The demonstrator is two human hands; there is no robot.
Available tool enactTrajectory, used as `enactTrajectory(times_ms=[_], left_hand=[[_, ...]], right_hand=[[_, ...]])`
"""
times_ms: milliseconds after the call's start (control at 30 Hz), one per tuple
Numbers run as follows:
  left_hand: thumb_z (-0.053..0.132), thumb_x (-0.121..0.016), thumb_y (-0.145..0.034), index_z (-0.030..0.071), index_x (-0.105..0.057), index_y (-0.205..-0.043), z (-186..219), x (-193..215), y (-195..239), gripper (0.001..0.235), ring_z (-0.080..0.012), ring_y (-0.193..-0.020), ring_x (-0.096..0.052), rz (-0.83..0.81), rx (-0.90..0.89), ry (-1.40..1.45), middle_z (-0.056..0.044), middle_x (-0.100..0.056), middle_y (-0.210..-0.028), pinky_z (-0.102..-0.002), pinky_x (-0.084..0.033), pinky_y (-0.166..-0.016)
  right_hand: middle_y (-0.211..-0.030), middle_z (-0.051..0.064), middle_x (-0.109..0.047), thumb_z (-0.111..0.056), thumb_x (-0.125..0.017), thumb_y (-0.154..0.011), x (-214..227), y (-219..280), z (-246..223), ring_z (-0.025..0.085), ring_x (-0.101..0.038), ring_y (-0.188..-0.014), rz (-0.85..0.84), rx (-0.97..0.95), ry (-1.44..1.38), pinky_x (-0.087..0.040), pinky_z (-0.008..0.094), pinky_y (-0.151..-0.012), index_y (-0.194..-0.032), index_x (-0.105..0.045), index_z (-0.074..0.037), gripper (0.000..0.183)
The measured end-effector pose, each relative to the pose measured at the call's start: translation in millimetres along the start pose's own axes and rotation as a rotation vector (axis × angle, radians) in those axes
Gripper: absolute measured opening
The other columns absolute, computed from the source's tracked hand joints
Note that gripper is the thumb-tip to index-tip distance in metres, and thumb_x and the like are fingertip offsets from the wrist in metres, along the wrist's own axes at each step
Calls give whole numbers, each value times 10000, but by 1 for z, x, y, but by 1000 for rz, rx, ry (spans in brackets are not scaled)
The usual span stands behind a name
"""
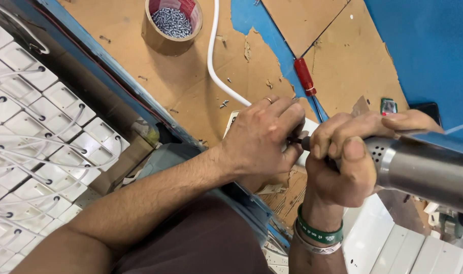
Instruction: The person assembles white metal electrical enclosure boxes at a workbench. They position each box, drive screws with a pneumatic screwdriver, route a white cable through the box, and set finished boxes aside while taking new ones from a stack.
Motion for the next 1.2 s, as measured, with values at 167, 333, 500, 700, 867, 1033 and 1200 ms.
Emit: enactTrajectory(times_ms=[167,333,500,700,867,1033,1200], left_hand=[[114,-746,-705,45,-501,-996,0,1,-2,386,-356,-882,-629,8,-9,5,-138,-605,-891,-475,-531,-767],[161,-788,-740,42,-528,-1133,1,1,2,487,-341,-944,-659,-13,14,31,-131,-642,-977,-462,-543,-826],[312,-860,-816,4,-460,-1368,-10,4,10,748,-324,-1108,-673,-32,-28,108,-180,-623,-1219,-442,-549,-958],[422,-911,-772,-41,-380,-1464,-19,23,20,987,-350,-1193,-633,-162,-93,-35,-240,-579,-1333,-475,-525,-1034],[464,-915,-726,17,-444,-1424,-20,47,25,953,-347,-1262,-578,-257,-103,-301,-179,-602,-1306,-521,-469,-1082],[462,-896,-737,41,-471,-1430,-14,47,19,916,-328,-1239,-578,-361,-40,-352,-165,-602,-1277,-503,-487,-1044],[491,-875,-766,29,-461,-1444,-5,40,12,919,-310,-1180,-601,-416,-23,-364,-161,-606,-1226,-499,-510,-1010]], right_hand=[[-619,84,-486,-24,-673,-990,-4,-6,-3,161,-460,-424,84,64,21,-481,334,-470,-1268,-407,-32,386],[-704,89,-492,-78,-655,-1017,-16,-17,-23,184,-488,-513,23,32,86,-490,324,-519,-1319,-395,-61,399],[-793,79,-446,-300,-554,-1078,52,12,-60,145,-477,-521,288,154,193,-427,291,-495,-858,-468,-78,324],[-776,68,-488,-259,-632,-1087,152,52,-84,157,-543,-637,477,-40,281,-446,266,-541,-1116,-531,-28,253],[-987,79,-671,-149,-797,-976,223,122,-30,139,-631,-685,559,-537,928,-510,284,-532,-1353,-567,-4,465],[-1055,235,-709,-170,-846,-920,243,171,20,327,-702,-881,416,-646,1366,-564,430,-737,-1352,-566,48,559],[-1147,273,-709,-194,-827,-850,221,170,28,462,-682,-1040,348,-716,1517,-527,515,-905,-1409,-562,-15,644]])
Point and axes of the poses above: each hand's wrist, its own y-axis away from the middle knuckle, its own x-axis out of the back of the hand, z = x × y, the point moved 5 cm from there along -y, towards the middle knuckle
